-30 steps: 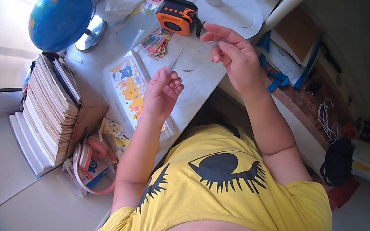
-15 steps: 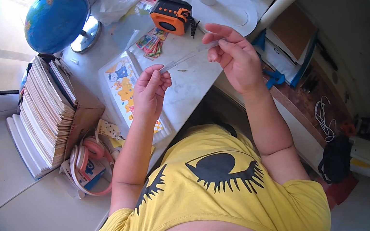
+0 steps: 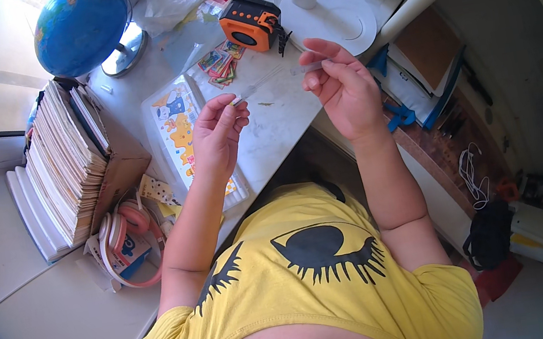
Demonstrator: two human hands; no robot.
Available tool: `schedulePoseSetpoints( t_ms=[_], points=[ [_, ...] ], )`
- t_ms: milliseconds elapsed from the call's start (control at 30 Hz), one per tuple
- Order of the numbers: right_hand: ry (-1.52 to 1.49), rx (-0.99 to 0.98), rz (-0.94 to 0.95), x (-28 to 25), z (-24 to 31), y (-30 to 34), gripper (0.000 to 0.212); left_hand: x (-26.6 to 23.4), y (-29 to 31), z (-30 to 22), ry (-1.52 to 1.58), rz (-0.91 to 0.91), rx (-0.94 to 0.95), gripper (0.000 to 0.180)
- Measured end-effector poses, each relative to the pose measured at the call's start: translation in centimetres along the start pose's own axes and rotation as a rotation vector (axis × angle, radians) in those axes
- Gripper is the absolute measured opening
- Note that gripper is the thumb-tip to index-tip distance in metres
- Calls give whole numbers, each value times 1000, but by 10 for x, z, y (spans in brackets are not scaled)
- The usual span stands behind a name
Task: The person organizes a cluttered desk by stacking papers, placing them in a folder, and arranging pens and a cable. They also pick up a small object from the floor and place it on the desk.
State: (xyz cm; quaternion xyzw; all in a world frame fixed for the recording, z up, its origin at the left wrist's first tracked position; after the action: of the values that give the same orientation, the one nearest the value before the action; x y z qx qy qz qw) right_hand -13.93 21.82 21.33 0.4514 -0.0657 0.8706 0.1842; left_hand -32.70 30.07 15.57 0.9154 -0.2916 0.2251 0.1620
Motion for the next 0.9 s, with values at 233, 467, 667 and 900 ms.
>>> schedulePoseSetpoints(
  t_ms=[233, 467, 667, 900],
  points=[
    [-13, 9, -20, 0, -2, -1, 33, -1, 1, 3, -18, 23, 20, 21],
    [-8, 7, -23, 1, -3, -1, 34, -2, 0, 4, -27, 17, 16, 20],
    [117, -27, 12, 3, -2, 0, 34, -4, 0, 4, -66, 9, 10, 22],
    [409, -96, 39, 11, -3, 3, 33, -5, -1, 1, -123, -5, 25, 22]
  ],
)
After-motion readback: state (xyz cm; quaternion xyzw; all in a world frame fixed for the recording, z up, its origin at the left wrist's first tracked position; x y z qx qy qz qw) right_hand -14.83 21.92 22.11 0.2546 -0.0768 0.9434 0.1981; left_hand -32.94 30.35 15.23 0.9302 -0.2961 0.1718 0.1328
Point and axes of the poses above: each hand's wrist, its own y-axis away from the middle knuckle, its own x-axis out of the palm, z = x × y, the point moved 2 cm from there along -y, towards the middle knuckle, and after that the axes turned 9 degrees about -y, right-handed, at the moved point
